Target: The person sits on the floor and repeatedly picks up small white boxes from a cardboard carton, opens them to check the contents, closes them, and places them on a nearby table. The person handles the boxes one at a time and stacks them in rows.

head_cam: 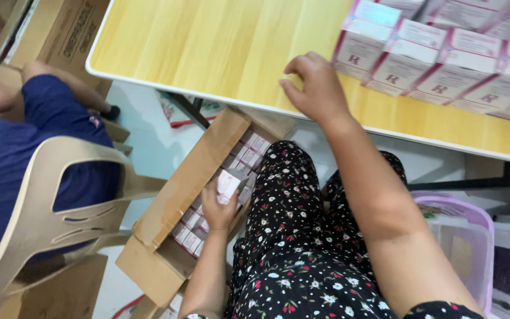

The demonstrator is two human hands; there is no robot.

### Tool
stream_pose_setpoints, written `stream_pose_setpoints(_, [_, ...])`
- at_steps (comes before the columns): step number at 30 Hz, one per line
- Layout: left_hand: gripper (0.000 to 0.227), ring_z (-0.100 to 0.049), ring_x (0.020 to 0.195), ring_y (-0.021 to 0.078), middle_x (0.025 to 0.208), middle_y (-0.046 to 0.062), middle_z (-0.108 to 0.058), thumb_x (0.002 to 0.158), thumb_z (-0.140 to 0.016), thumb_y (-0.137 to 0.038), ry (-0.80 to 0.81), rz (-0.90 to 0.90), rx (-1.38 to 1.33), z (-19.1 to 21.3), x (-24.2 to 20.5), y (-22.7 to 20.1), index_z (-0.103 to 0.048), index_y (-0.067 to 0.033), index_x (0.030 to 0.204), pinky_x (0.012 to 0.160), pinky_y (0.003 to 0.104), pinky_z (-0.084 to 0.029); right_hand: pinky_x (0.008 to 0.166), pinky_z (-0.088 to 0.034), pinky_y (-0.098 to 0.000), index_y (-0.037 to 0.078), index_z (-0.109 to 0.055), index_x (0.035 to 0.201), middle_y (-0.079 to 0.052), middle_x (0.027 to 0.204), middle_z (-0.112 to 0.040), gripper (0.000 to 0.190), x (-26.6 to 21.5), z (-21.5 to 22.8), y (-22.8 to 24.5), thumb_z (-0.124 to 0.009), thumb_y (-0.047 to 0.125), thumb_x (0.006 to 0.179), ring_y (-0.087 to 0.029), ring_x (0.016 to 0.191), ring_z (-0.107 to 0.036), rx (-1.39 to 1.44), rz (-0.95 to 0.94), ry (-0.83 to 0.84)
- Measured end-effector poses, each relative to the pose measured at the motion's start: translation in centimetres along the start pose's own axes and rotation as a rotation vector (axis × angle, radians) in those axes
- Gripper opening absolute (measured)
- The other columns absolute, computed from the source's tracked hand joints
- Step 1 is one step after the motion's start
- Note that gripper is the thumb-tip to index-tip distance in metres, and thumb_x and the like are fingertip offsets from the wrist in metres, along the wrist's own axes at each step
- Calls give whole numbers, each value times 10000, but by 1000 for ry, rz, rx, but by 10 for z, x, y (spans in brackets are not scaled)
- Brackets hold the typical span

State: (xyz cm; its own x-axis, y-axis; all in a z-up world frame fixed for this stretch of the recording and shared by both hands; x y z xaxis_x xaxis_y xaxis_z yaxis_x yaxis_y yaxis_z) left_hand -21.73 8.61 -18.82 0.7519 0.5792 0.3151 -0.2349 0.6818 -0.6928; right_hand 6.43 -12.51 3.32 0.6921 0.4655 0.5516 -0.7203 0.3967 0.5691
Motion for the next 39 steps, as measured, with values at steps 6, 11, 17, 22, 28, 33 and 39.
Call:
stream_pose_setpoints(6, [547,-609,1086,345,1147,194,-620,797,-831,-259,-248,-544,-269,59,99,-124,-647,-44,1266,986,450,-521,879,-523,-406,37,-691,1032,-138,968,-679,224,-4,-1,-7,-683,261,1017,-299,958,-662,112,-24,-43])
stream_pose_setpoints(11, [685,-512,1400,238,1501,104,-479,970,-788,-106,127,-487,-982,13,180,-206,-394,-42,1527,1228,406,-434,916,-535,-380,39,-435,1448,-190,1316,-568,571,-16,11,-4,-564,435,1058,-282,999,-648,424,85,-242])
stream_pose_setpoints(17, [720,-414,1531,210,1666,113,-371,1036,-682,-99,496,-418,-1145,-63,217,-249,-278,-40,1628,1283,377,-354,1122,-446,-479,35,-353,1571,-191,1370,-482,689,-17,13,2,-604,510,1140,-358,1260,-519,74,126,-414])
stream_pose_setpoints(22, [896,-498,1445,286,1570,225,-441,942,-731,-149,322,-416,-959,-87,196,-240,-182,-23,1639,1229,410,-410,1048,-465,-448,36,-609,1411,-191,1226,-501,583,-16,15,-1,-554,503,1067,-345,1133,-538,111,91,-376])
stream_pose_setpoints(28, [1244,-522,1346,365,1485,259,-377,707,-906,-254,256,-524,-739,-65,192,-257,-33,-97,1580,1113,461,-469,1010,-481,-438,4,-652,1365,-211,1234,-550,533,-22,34,15,-532,436,1077,-353,1133,-571,158,133,-373])
stream_pose_setpoints(33, [1040,-607,1242,382,1405,222,-526,721,-906,-343,284,-312,-448,-70,181,-264,-216,-121,1466,1007,460,-522,924,-525,-438,46,-709,1257,-189,1187,-609,361,-26,65,42,-657,286,993,-361,1080,-633,-27,-2,-229])
stream_pose_setpoints(39, [778,-546,1320,365,1406,177,-498,847,-803,-156,95,-599,-627,-61,183,-262,-348,-137,1477,1134,466,-480,818,-548,-472,96,-709,1113,-144,1092,-702,338,6,99,80,-750,223,803,-367,987,-688,-309,47,50])
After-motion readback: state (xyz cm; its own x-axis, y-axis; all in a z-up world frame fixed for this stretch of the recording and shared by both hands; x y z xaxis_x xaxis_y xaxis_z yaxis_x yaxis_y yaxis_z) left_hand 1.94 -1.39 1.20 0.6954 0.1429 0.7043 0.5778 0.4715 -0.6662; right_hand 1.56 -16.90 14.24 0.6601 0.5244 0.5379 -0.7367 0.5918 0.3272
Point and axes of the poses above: each hand's wrist, its own x-axis towards the middle knuckle, its own z-axis out of the back of the hand, y = z × x, the point moved 3 cm from there along x, towards the middle knuckle
